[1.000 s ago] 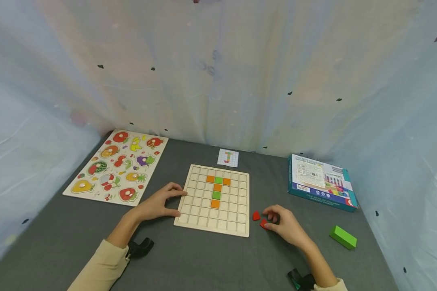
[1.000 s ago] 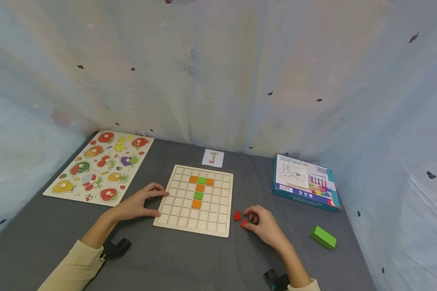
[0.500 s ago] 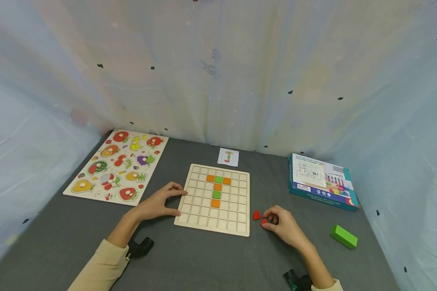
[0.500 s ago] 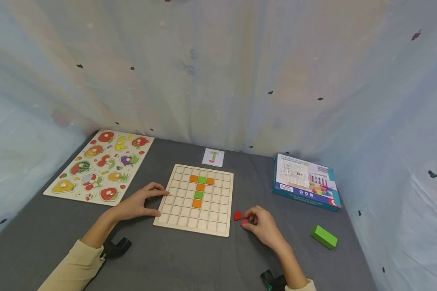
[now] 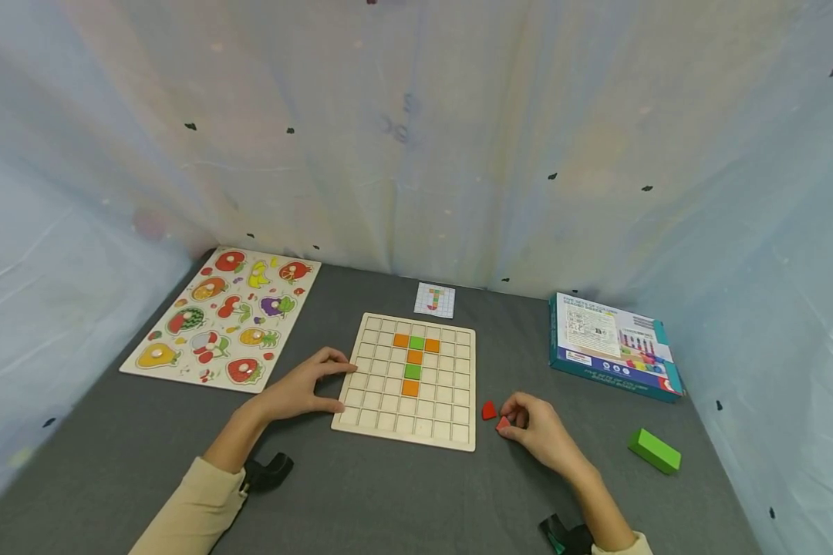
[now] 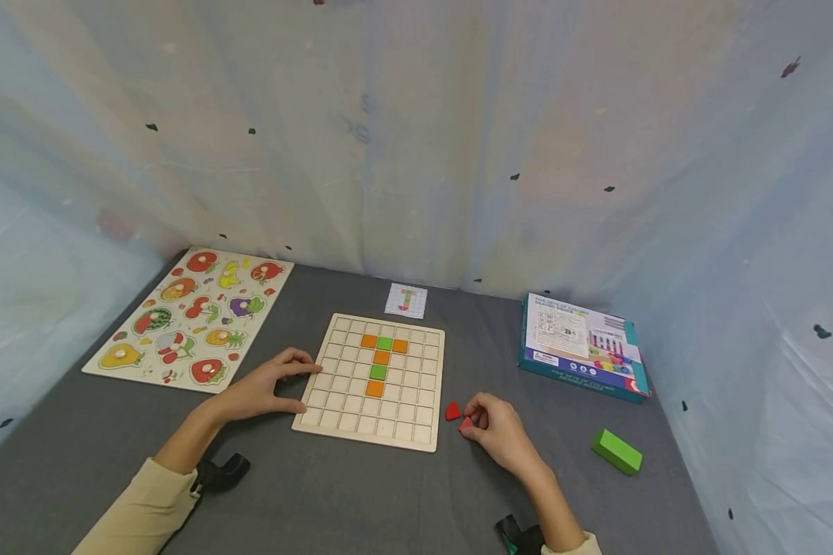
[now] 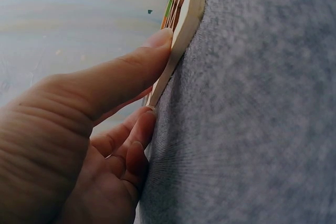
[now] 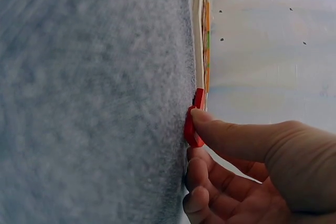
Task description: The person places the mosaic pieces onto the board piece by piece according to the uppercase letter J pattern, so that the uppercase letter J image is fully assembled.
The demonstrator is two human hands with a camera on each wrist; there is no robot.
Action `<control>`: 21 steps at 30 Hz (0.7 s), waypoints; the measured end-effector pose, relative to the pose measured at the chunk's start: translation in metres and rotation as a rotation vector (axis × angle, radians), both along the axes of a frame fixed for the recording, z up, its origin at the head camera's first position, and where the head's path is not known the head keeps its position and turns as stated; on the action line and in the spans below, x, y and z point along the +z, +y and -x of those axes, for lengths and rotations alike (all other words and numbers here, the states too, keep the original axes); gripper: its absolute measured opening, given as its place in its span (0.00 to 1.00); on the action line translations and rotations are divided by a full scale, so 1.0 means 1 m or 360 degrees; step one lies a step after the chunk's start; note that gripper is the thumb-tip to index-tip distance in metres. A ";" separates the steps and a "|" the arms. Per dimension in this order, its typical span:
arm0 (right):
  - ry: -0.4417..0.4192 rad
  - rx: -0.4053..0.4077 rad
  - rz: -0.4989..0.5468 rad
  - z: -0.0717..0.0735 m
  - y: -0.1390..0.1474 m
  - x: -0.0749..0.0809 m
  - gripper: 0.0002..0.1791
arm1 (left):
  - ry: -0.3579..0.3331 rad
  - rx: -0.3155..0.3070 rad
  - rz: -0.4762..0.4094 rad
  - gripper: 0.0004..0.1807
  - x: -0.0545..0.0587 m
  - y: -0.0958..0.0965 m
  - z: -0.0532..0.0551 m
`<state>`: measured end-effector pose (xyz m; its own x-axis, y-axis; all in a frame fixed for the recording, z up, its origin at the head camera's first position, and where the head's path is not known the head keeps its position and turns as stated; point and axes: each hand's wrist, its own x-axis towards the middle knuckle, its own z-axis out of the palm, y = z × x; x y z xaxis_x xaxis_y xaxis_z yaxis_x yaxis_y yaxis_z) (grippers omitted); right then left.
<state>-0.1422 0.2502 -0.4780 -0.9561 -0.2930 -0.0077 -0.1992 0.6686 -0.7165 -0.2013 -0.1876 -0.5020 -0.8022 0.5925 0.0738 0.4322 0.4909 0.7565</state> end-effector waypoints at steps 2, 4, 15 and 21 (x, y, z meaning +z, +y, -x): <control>-0.0009 0.0014 0.0016 0.000 0.000 0.000 0.11 | 0.0000 0.0001 0.0000 0.37 0.000 0.000 0.000; -0.0015 0.0025 0.0020 0.001 0.000 0.000 0.11 | 0.0001 0.0001 0.0002 0.36 0.001 0.000 0.000; -0.0208 0.0302 0.0416 0.006 -0.012 0.008 0.09 | -0.0004 -0.0001 -0.0002 0.37 0.000 0.000 0.000; -0.0266 0.0402 0.0604 0.016 -0.044 0.010 0.12 | 0.0002 -0.0002 0.0002 0.37 0.000 0.000 0.001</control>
